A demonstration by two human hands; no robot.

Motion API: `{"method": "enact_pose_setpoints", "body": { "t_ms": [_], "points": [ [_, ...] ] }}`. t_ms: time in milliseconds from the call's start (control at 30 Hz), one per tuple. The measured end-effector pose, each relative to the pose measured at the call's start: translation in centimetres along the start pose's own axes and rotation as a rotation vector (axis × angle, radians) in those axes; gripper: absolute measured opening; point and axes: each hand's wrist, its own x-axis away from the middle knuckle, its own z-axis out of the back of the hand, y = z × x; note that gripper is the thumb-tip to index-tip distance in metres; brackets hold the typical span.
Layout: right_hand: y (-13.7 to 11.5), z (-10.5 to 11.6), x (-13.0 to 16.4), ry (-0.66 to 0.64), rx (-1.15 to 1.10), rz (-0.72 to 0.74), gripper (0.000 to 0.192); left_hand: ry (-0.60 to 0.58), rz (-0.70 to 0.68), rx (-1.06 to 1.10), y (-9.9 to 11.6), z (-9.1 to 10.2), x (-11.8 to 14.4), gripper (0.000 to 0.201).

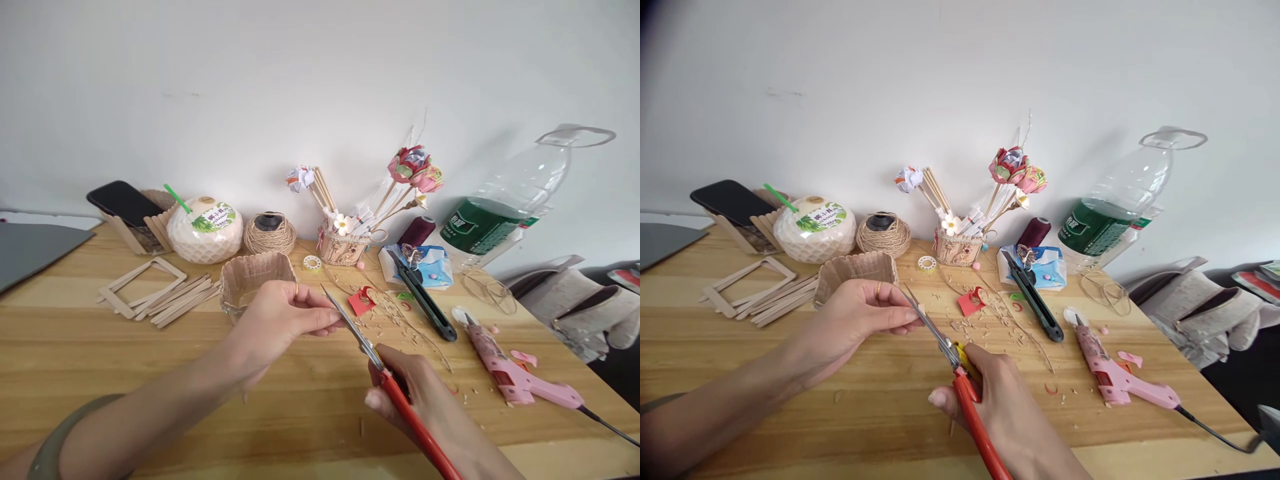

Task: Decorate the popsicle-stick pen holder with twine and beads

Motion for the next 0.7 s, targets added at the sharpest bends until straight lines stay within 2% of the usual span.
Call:
{"method": "enact_pose_setpoints", "body": {
  "t_ms": [367,533,700],
  "points": [
    [0.10,-0.11,0.07,-0.016,0.016,-0.023,0.045,-0.009,0.027,-0.003,0.04,-0.03,-0.09,0.004],
    [0.48,-0.37,-0.07,-0.033,0.007,0.013,0.053,0.004,0.035,-0.004,0.16,-0.07,0.02,0.006],
    [0.33,-0.29,0.09,-0.045,0.009,0.020,0.071,0.009,0.012,-0.002,0.13,-0.06,-0.03,0.007]
  ]
}}
